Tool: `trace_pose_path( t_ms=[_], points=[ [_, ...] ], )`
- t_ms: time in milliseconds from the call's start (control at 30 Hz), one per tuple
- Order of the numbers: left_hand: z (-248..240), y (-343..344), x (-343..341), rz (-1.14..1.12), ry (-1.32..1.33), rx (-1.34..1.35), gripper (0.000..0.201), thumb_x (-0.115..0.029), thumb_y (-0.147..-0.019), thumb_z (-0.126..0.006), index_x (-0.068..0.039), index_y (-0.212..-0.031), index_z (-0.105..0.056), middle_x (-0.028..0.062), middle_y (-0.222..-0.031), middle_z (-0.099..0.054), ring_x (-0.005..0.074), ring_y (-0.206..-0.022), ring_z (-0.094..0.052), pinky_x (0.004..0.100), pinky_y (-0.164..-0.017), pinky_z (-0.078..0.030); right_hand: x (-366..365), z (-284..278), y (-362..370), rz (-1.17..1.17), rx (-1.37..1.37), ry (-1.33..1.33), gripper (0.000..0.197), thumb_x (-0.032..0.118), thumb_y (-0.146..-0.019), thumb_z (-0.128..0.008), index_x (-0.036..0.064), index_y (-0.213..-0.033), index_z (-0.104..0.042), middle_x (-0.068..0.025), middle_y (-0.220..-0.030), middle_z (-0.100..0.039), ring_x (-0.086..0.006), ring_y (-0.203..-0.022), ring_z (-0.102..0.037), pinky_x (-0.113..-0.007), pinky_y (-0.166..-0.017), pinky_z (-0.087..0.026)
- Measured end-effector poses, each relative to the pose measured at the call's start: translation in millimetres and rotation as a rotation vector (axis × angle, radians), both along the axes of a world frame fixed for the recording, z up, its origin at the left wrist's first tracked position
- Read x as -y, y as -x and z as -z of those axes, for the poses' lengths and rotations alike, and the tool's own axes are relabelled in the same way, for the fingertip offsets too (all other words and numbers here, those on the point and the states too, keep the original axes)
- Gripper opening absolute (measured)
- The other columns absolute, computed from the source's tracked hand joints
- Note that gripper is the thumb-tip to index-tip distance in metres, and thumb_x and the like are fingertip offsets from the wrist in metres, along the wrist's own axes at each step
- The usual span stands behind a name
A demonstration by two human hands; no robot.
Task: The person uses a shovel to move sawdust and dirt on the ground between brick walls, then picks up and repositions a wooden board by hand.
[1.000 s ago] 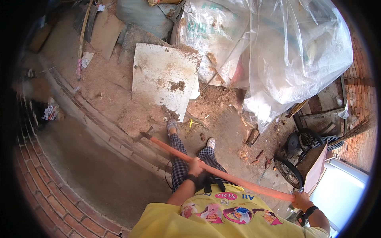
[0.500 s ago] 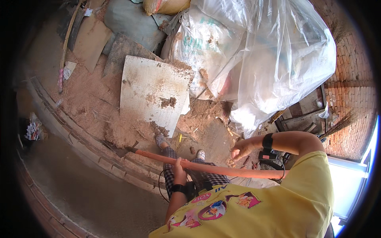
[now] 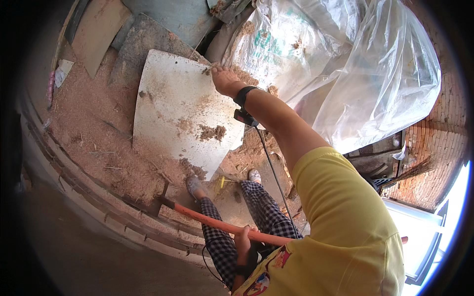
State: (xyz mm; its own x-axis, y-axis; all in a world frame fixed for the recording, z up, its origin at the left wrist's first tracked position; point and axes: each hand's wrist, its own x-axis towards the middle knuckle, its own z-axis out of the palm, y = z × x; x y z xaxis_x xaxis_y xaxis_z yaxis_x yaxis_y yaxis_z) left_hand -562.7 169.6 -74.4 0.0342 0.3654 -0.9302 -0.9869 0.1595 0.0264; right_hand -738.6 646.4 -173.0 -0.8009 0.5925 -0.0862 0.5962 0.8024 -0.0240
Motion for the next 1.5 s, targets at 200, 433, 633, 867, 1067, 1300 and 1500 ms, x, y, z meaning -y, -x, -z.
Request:
trace_pose_path(
  t_ms=[200,433,633,867,1067,1300,1500],
  points=[
    [5,0,0,-0.027,0.000,-0.053,0.015,-0.009,-0.077,-0.052,0.004,-0.077,-0.046,0.0136,-0.067,-0.056,0.0240,-0.062,-0.057,0.0356,-0.062,-0.050,-13,-13,26,0.133,0.167,0.202,0.032,0.022,-0.077,-0.049,0.0009,-0.101,-0.051,-0.0170,-0.100,-0.055,-0.0309,-0.097,-0.052,-0.039,-0.081,-0.040],
    [-5,-2,10,-0.095,0.073,-0.089,0.013,-0.011,-0.075,-0.052,0.000,-0.076,-0.045,0.0118,-0.065,-0.053,0.0227,-0.056,-0.054,0.0330,-0.057,-0.047,27,-91,30,-0.117,0.320,0.545,0.038,0.038,-0.077,-0.055,0.0015,-0.087,-0.060,-0.0153,-0.079,-0.060,-0.0278,-0.078,-0.057,-0.039,-0.070,-0.044],
    [-4,-1,36,-0.093,0.148,-0.009,0.014,-0.012,-0.074,-0.051,-0.001,-0.069,-0.045,0.0090,-0.061,-0.049,0.0219,-0.054,-0.051,0.0322,-0.053,-0.044,83,-169,-41,-0.112,0.146,0.725,0.030,0.027,-0.080,-0.055,-0.0019,-0.076,-0.058,-0.0158,-0.064,-0.056,-0.0263,-0.059,-0.053,-0.037,-0.057,-0.043],
    [-3,9,42,-0.091,0.121,-0.072,0.014,-0.011,-0.076,-0.051,0.000,-0.075,-0.043,0.0102,-0.065,-0.049,0.0219,-0.059,-0.051,0.0357,-0.058,-0.045,117,-288,-193,-0.172,-0.055,0.600,0.027,0.017,-0.079,-0.057,-0.0024,-0.061,-0.049,-0.0130,-0.059,-0.048,-0.0255,-0.052,-0.047,-0.036,-0.052,-0.040],
    [-10,8,17,-0.123,0.103,-0.112,0.013,-0.010,-0.078,-0.050,-0.002,-0.074,-0.042,0.0070,-0.065,-0.044,0.0195,-0.058,-0.047,0.0347,-0.059,-0.042,125,-371,-309,0.012,0.020,0.610,0.025,0.009,-0.077,-0.057,-0.0041,-0.059,-0.047,-0.0121,-0.058,-0.044,-0.0248,-0.050,-0.044,-0.034,-0.050,-0.038],
    [6,-2,5,-0.136,0.209,-0.199,0.013,-0.010,-0.076,-0.052,-0.004,-0.076,-0.040,0.0050,-0.062,-0.044,0.0184,-0.057,-0.046,0.0327,-0.056,-0.042,124,-355,-445,0.103,0.086,0.577,0.020,0.008,-0.074,-0.057,-0.0039,-0.061,-0.049,-0.0147,-0.061,-0.048,-0.0297,-0.057,-0.049,-0.036,-0.053,-0.039],
    [12,-9,-8,-0.126,0.217,-0.191,0.013,-0.012,-0.076,-0.051,-0.005,-0.074,-0.040,0.0044,-0.061,-0.044,0.0179,-0.055,-0.045,0.0318,-0.054,-0.042,85,-262,-553,0.349,0.429,0.492,0.029,0.025,-0.080,-0.051,-0.0032,-0.074,-0.057,-0.0206,-0.073,-0.056,-0.0335,-0.070,-0.055,-0.040,-0.065,-0.043]
  ],
)
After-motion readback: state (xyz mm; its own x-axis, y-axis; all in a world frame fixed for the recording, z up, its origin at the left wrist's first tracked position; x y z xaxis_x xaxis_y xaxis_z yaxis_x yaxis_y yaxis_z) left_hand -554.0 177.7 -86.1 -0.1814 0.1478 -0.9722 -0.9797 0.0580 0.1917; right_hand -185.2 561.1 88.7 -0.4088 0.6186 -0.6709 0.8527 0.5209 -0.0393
